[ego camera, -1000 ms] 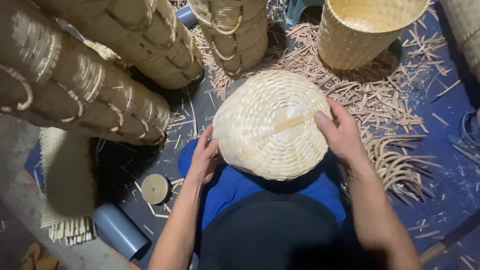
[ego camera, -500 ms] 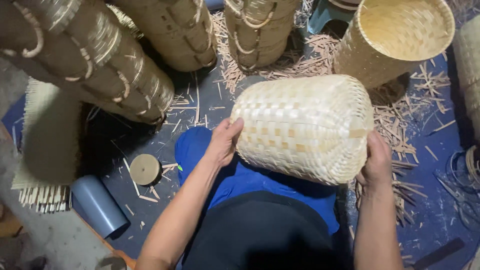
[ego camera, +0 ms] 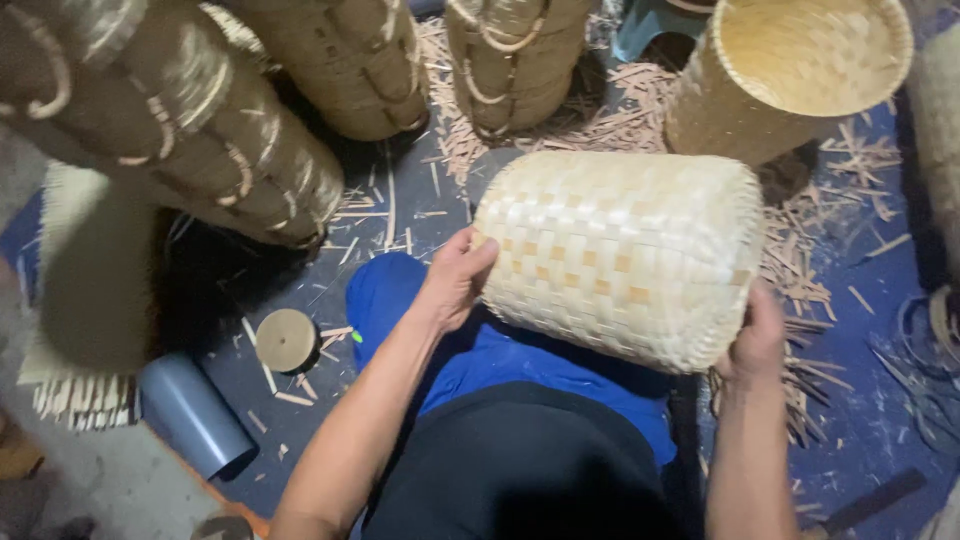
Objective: Assembling and weaving components of bamboo baskets, including fitting handles.
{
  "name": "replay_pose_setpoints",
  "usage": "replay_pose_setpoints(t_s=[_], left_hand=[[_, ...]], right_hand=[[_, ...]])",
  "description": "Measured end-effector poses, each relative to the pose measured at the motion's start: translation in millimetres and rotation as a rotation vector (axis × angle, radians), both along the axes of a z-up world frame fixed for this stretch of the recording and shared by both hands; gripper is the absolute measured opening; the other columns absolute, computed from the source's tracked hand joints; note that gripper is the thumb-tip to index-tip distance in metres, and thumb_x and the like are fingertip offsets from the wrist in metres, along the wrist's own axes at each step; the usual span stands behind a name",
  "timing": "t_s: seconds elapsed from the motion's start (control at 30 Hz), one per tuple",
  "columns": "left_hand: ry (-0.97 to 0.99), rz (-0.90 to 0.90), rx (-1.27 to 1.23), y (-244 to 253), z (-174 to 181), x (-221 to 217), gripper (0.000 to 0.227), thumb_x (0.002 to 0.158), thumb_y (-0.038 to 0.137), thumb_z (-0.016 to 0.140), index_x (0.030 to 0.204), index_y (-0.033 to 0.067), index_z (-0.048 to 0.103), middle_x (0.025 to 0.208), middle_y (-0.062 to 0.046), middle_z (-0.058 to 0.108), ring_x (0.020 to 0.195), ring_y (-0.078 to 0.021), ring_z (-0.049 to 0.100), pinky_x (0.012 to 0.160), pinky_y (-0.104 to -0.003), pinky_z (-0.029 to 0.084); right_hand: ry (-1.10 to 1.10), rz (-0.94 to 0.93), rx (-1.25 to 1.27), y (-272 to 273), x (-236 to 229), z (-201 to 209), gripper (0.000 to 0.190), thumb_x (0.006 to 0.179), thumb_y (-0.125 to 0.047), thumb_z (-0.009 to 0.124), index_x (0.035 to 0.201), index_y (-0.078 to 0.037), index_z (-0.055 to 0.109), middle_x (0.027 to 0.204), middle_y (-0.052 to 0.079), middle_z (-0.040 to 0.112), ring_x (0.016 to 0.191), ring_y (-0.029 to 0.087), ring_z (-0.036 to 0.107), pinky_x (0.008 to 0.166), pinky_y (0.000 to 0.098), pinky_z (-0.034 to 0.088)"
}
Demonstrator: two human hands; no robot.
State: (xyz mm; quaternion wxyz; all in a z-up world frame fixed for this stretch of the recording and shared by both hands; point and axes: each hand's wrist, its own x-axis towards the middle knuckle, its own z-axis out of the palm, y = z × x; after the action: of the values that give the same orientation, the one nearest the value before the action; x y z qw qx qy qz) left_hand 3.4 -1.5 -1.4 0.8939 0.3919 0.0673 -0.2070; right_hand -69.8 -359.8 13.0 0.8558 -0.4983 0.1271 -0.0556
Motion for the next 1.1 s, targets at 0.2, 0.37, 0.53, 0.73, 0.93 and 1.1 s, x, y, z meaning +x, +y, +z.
replay_pose_setpoints(t_s=[0.2,0.37,0.53,0.73,0.93,1.1], left_hand=[[0.067,0.008,0.008,29,-46,26,0.029,0.1,0.016,0.067,0.121,-0.0022,0.062,0.112,-0.011,0.073,0.101,-0.0207,0.071,0.093,-0.039,0.057],[0.114,0.004,0.091,47,-9,48,0.025,0.095,0.018,0.064,0.112,0.0,0.069,0.107,-0.01,0.076,0.097,-0.0198,0.072,0.091,-0.038,0.057],[-0.082,0.012,0.265,116,-19,79,0.018,0.092,0.01,0.075,0.108,0.006,0.067,0.106,-0.004,0.072,0.096,-0.0158,0.067,0.091,-0.035,0.056],[-0.226,-0.069,0.845,164,110,64,0.039,0.092,0.012,0.065,0.13,0.0068,0.062,0.119,-0.008,0.07,0.101,-0.0191,0.069,0.085,-0.034,0.057],[-0.1,-0.257,1.222,149,125,50,0.047,0.098,0.01,0.056,0.143,-0.0003,0.047,0.109,-0.024,0.066,0.092,-0.0318,0.072,0.076,-0.048,0.061],[-0.252,-0.296,1.149,122,116,61,0.041,0.101,0.005,0.06,0.14,-0.0057,0.049,0.109,-0.025,0.067,0.092,-0.0309,0.072,0.08,-0.046,0.06]], right_hand=[[-0.02,-0.064,-0.089,15,-12,-1,0.035,0.104,-0.02,0.052,0.131,0.002,0.057,0.125,0.013,0.067,0.113,0.023,0.066,0.1,0.0386,0.053],[0.004,-0.012,-0.108,20,-21,-34,0.036,0.103,-0.019,0.058,0.13,0.004,0.053,0.12,0.013,0.067,0.108,0.02,0.065,0.098,0.0354,0.053],[-0.039,0.153,-0.351,39,-34,-21,0.049,0.096,-0.017,0.062,0.139,0.004,0.049,0.124,0.01,0.067,0.112,0.017,0.065,0.098,0.0318,0.053],[0.308,-0.033,-1.227,-63,-91,-35,0.028,0.095,-0.023,0.069,0.115,-0.003,0.072,0.109,0.017,0.074,0.099,0.031,0.07,0.087,0.0403,0.056],[0.888,-0.296,-1.4,-162,-181,-98,0.031,0.1,-0.034,0.066,0.105,-0.005,0.077,0.097,0.026,0.073,0.091,0.043,0.072,0.081,0.0518,0.055],[0.982,-0.185,-1.305,-142,-184,-134,0.035,0.093,-0.039,0.069,0.104,-0.008,0.079,0.097,0.024,0.074,0.089,0.04,0.073,0.081,0.0487,0.056]])
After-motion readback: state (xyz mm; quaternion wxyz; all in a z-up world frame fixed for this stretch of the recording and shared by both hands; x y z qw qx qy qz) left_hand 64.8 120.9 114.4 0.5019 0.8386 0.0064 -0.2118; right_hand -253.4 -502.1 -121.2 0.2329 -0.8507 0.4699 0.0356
